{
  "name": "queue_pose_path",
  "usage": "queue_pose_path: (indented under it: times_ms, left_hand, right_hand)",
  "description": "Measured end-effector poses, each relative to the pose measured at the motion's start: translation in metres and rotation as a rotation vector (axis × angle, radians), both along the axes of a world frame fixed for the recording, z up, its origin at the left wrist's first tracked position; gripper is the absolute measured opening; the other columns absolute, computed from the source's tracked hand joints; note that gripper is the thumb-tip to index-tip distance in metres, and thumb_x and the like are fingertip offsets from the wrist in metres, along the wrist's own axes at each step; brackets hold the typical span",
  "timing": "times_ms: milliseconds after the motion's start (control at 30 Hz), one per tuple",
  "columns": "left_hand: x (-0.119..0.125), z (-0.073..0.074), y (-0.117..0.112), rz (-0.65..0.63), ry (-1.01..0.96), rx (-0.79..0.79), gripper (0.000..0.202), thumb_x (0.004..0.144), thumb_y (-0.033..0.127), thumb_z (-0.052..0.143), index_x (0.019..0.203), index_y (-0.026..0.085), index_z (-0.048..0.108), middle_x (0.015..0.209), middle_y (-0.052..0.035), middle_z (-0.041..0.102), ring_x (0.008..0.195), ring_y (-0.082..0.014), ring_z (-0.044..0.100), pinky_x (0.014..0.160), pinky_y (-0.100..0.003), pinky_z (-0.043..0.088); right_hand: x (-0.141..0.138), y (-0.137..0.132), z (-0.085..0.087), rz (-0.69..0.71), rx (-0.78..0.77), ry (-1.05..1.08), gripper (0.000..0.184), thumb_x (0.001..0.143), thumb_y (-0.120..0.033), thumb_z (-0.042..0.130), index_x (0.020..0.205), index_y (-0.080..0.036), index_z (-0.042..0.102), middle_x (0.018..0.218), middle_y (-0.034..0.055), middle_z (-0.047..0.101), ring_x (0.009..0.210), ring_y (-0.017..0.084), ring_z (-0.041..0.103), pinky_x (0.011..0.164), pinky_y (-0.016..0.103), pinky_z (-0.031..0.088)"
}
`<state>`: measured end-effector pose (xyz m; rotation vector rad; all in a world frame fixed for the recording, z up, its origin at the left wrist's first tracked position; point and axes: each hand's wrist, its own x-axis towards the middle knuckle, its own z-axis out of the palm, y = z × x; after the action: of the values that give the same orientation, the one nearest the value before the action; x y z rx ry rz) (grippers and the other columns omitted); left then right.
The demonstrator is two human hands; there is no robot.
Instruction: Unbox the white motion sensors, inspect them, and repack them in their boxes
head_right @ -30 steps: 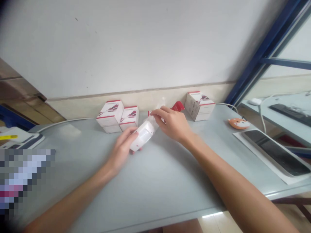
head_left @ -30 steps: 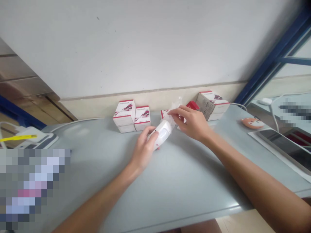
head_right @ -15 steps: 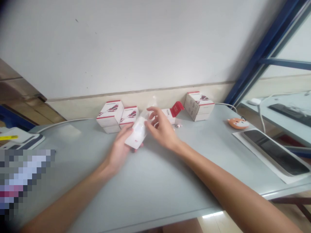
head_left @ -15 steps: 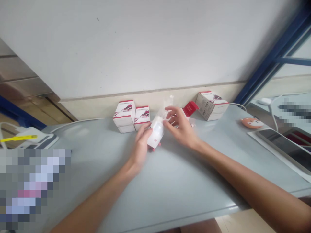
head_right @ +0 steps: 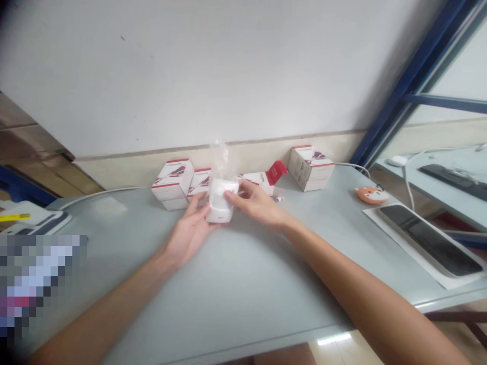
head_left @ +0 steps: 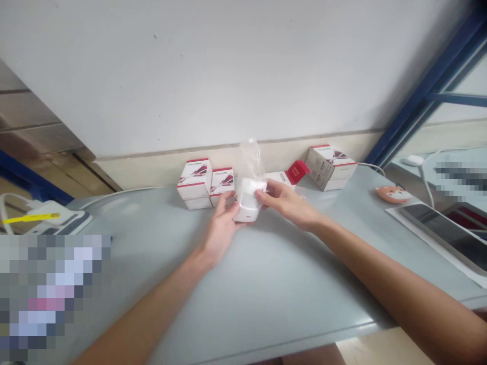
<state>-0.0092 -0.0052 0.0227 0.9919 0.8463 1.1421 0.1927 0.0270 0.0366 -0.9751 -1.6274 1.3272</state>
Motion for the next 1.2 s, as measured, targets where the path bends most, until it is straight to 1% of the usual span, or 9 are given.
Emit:
queue_pose_path:
  times_ms: [133, 267, 400, 500, 667, 833, 933, 1100, 1200]
  left_hand:
    - [-0.002, -0.004, 0.004, 0.05, 0.207, 0.126, 0.035, 0.09, 0.031, 0.074, 0.122, 0.023, 0.064, 0.132, -0.0072, 0.072, 0.13, -0.027, 0.063, 0.11, -0.04, 0.045]
    - [-0.001, -0.008, 0.001, 0.057, 0.225, 0.259, 0.043, 0.091, 0.032, 0.074, 0.132, 0.026, 0.065, 0.145, -0.0072, 0.067, 0.142, -0.0283, 0.056, 0.116, -0.039, 0.043]
    - [0.001, -0.017, 0.003, 0.082, 0.343, 0.348, 0.042, 0.098, 0.042, 0.071, 0.137, 0.027, 0.065, 0.146, -0.0089, 0.067, 0.136, -0.027, 0.061, 0.114, -0.037, 0.046]
    - [-0.002, -0.023, 0.009, 0.095, 0.482, 0.403, 0.038, 0.101, 0.043, 0.068, 0.135, 0.025, 0.065, 0.145, -0.0097, 0.068, 0.132, -0.0257, 0.063, 0.112, -0.037, 0.047]
    - [-0.007, -0.02, 0.011, 0.022, 0.557, 0.392, 0.035, 0.1, 0.037, 0.067, 0.132, 0.023, 0.069, 0.14, -0.01, 0.071, 0.132, -0.0278, 0.064, 0.117, -0.039, 0.044]
    - [-0.005, -0.01, 0.001, 0.041, 0.526, 0.39, 0.05, 0.094, 0.034, 0.074, 0.143, 0.026, 0.064, 0.147, -0.0094, 0.067, 0.134, -0.0298, 0.061, 0.117, -0.04, 0.043]
    - [-0.003, -0.008, -0.001, 0.055, 0.541, 0.424, 0.045, 0.096, 0.039, 0.073, 0.139, 0.026, 0.066, 0.142, -0.0095, 0.069, 0.127, -0.0289, 0.063, 0.113, -0.038, 0.044]
    - [-0.005, -0.014, 0.006, 0.002, 0.59, 0.395, 0.033, 0.101, 0.046, 0.066, 0.127, 0.025, 0.072, 0.119, -0.0075, 0.077, 0.117, -0.0287, 0.067, 0.105, -0.036, 0.049]
    - [-0.008, -0.012, 0.005, -0.037, 0.579, 0.37, 0.035, 0.101, 0.048, 0.065, 0.127, 0.026, 0.073, 0.119, -0.0073, 0.077, 0.121, -0.0305, 0.067, 0.106, -0.037, 0.049]
  right_hand:
    - [0.021, 0.005, 0.009, 0.028, 0.121, -0.162, 0.041, 0.086, -0.053, 0.083, 0.111, -0.023, 0.07, 0.116, 0.0067, 0.075, 0.107, 0.026, 0.068, 0.097, 0.043, 0.055]
    - [0.027, 0.006, 0.013, 0.043, 0.161, -0.268, 0.045, 0.085, -0.054, 0.083, 0.114, -0.022, 0.07, 0.116, 0.0074, 0.075, 0.105, 0.026, 0.069, 0.093, 0.042, 0.056]
    - [0.03, 0.005, 0.011, 0.125, 0.2, -0.483, 0.044, 0.089, -0.055, 0.078, 0.12, -0.025, 0.071, 0.114, 0.0064, 0.077, 0.099, 0.027, 0.07, 0.083, 0.04, 0.056]
    - [0.035, 0.005, 0.012, 0.122, 0.251, -0.614, 0.045, 0.089, -0.056, 0.078, 0.123, -0.027, 0.071, 0.116, 0.0064, 0.077, 0.1, 0.028, 0.07, 0.084, 0.041, 0.055]
    - [0.038, 0.005, 0.016, 0.141, 0.288, -0.519, 0.04, 0.095, -0.053, 0.071, 0.123, -0.025, 0.069, 0.114, 0.0064, 0.077, 0.098, 0.025, 0.071, 0.083, 0.038, 0.055]
    - [0.031, 0.003, 0.011, 0.09, 0.304, -0.649, 0.029, 0.092, -0.047, 0.075, 0.111, -0.025, 0.071, 0.099, 0.0047, 0.078, 0.083, 0.024, 0.069, 0.07, 0.035, 0.052]
    - [0.029, 0.0, 0.009, 0.1, 0.293, -0.665, 0.024, 0.091, -0.043, 0.076, 0.107, -0.026, 0.071, 0.099, 0.0038, 0.078, 0.083, 0.023, 0.069, 0.069, 0.033, 0.051]
    - [0.034, 0.001, 0.016, 0.138, 0.291, -0.547, 0.042, 0.091, -0.052, 0.077, 0.122, -0.027, 0.067, 0.117, 0.005, 0.076, 0.098, 0.024, 0.069, 0.08, 0.035, 0.054]
    - [0.036, 0.004, 0.018, 0.121, 0.276, -0.516, 0.039, 0.093, -0.055, 0.074, 0.116, -0.024, 0.068, 0.111, 0.0049, 0.076, 0.096, 0.023, 0.069, 0.082, 0.036, 0.054]
